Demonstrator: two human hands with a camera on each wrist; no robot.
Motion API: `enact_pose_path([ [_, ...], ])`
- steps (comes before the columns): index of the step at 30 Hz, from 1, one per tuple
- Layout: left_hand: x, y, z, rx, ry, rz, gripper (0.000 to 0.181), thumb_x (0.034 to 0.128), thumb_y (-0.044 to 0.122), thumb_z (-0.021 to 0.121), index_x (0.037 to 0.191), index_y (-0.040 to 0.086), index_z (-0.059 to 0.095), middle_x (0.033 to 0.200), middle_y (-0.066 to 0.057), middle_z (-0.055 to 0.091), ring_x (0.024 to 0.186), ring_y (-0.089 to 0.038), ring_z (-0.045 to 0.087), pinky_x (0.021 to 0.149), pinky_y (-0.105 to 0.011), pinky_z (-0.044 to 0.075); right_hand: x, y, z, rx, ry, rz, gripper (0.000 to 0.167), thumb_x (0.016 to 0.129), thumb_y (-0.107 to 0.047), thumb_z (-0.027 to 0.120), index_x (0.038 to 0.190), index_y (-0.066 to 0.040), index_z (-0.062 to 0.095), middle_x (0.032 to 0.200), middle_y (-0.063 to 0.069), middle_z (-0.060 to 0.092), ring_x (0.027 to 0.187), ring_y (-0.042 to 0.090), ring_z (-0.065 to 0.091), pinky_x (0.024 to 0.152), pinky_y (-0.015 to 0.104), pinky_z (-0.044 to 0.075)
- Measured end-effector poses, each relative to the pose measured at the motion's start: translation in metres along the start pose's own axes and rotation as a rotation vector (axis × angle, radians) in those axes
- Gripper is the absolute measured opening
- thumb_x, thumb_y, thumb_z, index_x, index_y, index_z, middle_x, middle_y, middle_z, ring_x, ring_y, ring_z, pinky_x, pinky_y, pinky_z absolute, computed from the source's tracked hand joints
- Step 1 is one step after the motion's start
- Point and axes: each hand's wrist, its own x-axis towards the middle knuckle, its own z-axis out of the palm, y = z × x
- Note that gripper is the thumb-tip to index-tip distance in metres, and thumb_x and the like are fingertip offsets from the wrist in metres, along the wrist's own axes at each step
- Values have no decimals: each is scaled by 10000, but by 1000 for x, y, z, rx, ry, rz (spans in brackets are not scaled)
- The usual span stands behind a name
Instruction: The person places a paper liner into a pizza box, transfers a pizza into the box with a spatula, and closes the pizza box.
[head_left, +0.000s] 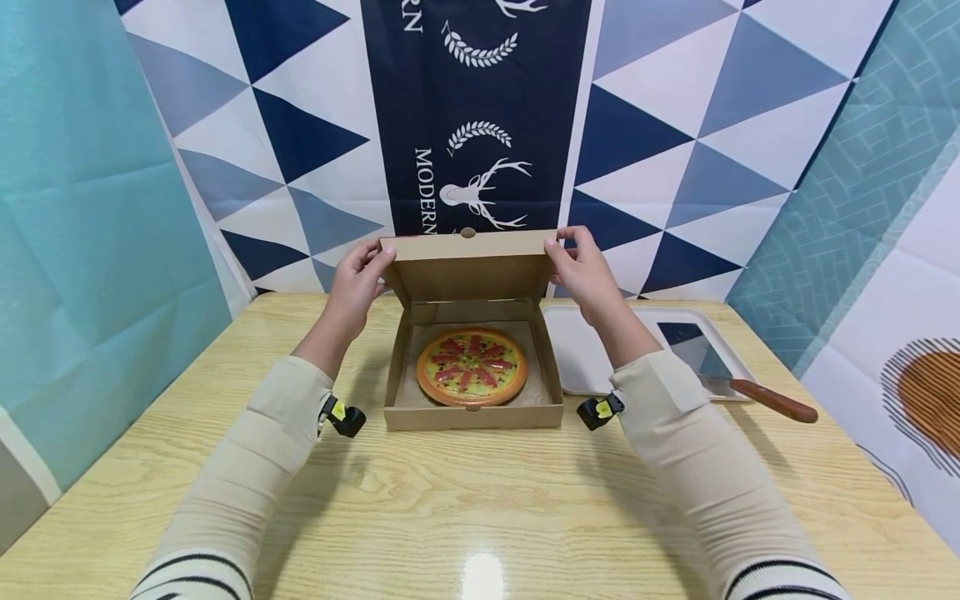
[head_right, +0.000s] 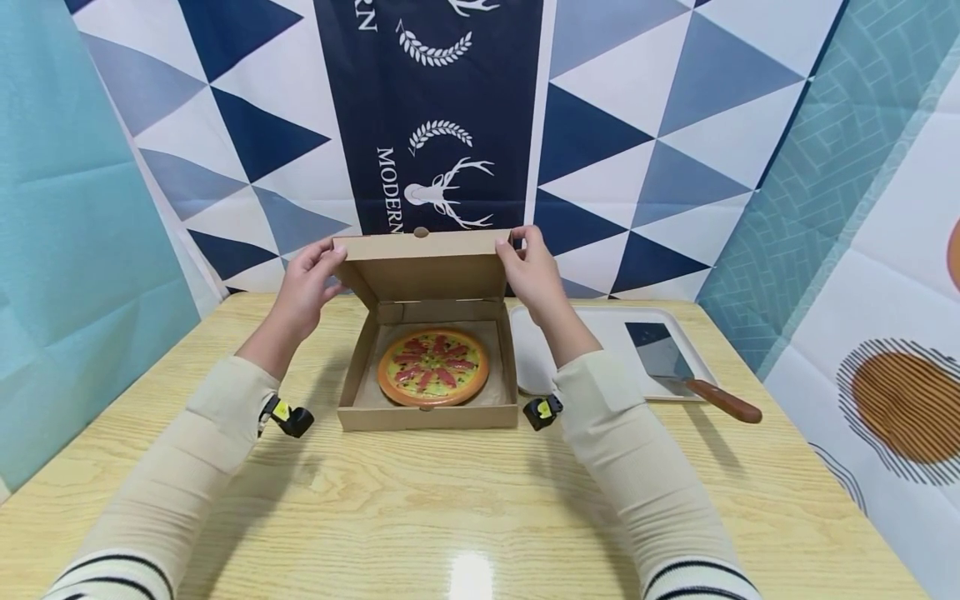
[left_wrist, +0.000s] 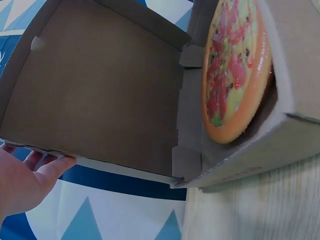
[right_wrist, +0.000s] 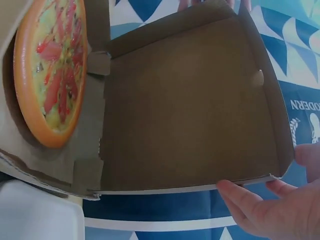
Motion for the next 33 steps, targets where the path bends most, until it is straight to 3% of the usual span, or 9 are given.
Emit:
enact_pose_path([
  [9, -8, -2, -3, 74, -17, 22, 576, 996, 224, 553, 1481, -18, 361, 1431, -213, 438, 1299, -280, 437, 1049, -469, 416, -9, 6, -1, -2, -8, -11, 512, 1044, -284, 454, 1451, -15, 299, 1374, 248, 425, 1271, 340, 450, 1064, 454, 404],
  [17, -16, -4, -8, 116, -44, 34, 550, 997, 206, 566, 1470, -12, 389, 1384, -217, 473, 1273, -298, 481, 1033, -440, 436, -19, 9, -2, -45, -15, -25, 471, 1053, -256, 426, 1441, -13, 319, 1333, 244, 454, 1143, 328, 497, 1027, 433, 430],
  [25, -23, -6, -10, 92, -54, 44, 466, 970, 153, 607, 1398, -4, 508, 1305, -163, 512, 1150, -176, 508, 1017, -424, 453, -27, 15, -2, -1, -38, -37, 427, 1042, -167, 448, 1397, 35, 323, 1292, 266, 468, 1171, 306, 489, 1050, 436, 421],
  [30, -27, -7, -13, 143, -65, 24, 506, 951, 161, 638, 1404, -12, 497, 1430, -159, 458, 1274, -198, 435, 1051, -382, 422, -33, 18, -4, -30, -52, -37, 444, 1036, -161, 466, 1408, 31, 320, 1262, 255, 476, 1132, 309, 500, 1043, 467, 421],
  [33, -29, -7, -16, 189, -72, 14, 509, 939, 183, 659, 1397, 12, 518, 1440, -137, 458, 1253, -187, 434, 1038, -325, 430, -35, 19, -6, -54, -61, -38, 447, 1031, -150, 475, 1403, 45, 322, 1255, 255, 474, 1119, 320, 504, 1025, 460, 439],
])
